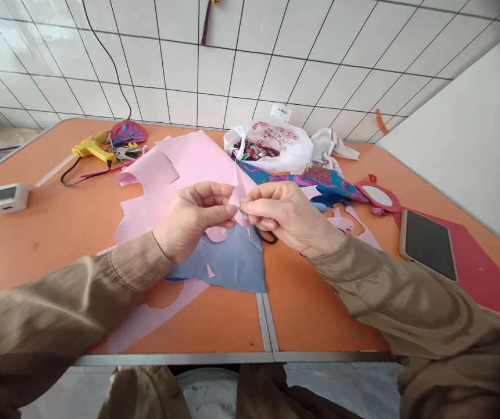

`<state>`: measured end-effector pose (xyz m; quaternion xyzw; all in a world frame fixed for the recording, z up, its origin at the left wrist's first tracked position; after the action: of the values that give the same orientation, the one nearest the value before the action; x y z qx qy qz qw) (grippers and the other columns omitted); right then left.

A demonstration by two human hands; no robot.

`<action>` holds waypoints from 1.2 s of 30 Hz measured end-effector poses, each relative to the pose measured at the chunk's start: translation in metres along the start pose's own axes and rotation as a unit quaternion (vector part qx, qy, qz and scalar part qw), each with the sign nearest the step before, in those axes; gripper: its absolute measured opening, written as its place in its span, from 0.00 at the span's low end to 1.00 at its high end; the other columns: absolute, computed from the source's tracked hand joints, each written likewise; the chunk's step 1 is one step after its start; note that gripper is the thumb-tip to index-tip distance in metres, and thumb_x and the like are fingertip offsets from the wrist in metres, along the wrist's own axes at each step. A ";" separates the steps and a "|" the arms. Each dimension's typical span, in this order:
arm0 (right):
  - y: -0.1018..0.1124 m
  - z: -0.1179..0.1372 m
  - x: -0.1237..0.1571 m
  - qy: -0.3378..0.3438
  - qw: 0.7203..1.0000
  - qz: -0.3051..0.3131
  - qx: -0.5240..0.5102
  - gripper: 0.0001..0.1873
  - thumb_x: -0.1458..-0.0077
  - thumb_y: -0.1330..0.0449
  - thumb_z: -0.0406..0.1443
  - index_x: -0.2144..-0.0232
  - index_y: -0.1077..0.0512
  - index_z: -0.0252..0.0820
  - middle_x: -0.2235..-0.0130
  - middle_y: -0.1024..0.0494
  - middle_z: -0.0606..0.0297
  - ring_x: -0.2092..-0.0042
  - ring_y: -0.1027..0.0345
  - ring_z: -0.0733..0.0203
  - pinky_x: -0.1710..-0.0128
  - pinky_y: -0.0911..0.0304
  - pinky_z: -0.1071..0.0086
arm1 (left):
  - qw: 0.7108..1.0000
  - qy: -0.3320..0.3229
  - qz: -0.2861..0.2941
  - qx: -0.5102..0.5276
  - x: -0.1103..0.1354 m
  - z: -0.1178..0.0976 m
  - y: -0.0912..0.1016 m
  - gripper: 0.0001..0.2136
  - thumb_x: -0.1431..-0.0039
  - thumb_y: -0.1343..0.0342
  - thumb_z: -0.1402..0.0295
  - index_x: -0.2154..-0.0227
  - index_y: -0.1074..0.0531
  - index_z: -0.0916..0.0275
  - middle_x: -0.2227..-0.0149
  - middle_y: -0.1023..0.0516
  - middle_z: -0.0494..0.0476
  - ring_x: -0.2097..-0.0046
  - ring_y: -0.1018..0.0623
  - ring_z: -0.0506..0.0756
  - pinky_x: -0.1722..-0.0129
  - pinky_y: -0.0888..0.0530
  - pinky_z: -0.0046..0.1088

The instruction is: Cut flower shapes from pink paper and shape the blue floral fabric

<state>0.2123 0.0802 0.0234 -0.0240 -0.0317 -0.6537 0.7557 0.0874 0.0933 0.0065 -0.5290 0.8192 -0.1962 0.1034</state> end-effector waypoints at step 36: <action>0.024 0.012 -0.007 0.048 0.999 -0.019 -0.006 0.16 0.57 0.27 0.46 0.72 0.21 0.41 0.73 0.19 0.61 0.71 0.26 0.59 0.73 0.32 0.67 | 0.996 -0.002 0.080 0.028 -0.027 -0.012 0.031 0.12 0.55 0.29 0.62 0.74 0.20 0.66 0.73 0.21 0.56 0.71 0.19 0.55 0.69 0.22 0.30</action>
<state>0.2344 0.0915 0.0349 0.0033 0.0079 -0.6685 0.7437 0.0685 0.1317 0.0029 -0.4587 0.8530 -0.2090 0.1351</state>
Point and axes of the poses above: each hand's wrist, its own x-axis away from the middle knuckle, its own y-axis out of the back of the hand, z = x × y, the point moved 8 cm from there along -x, towards the middle knuckle
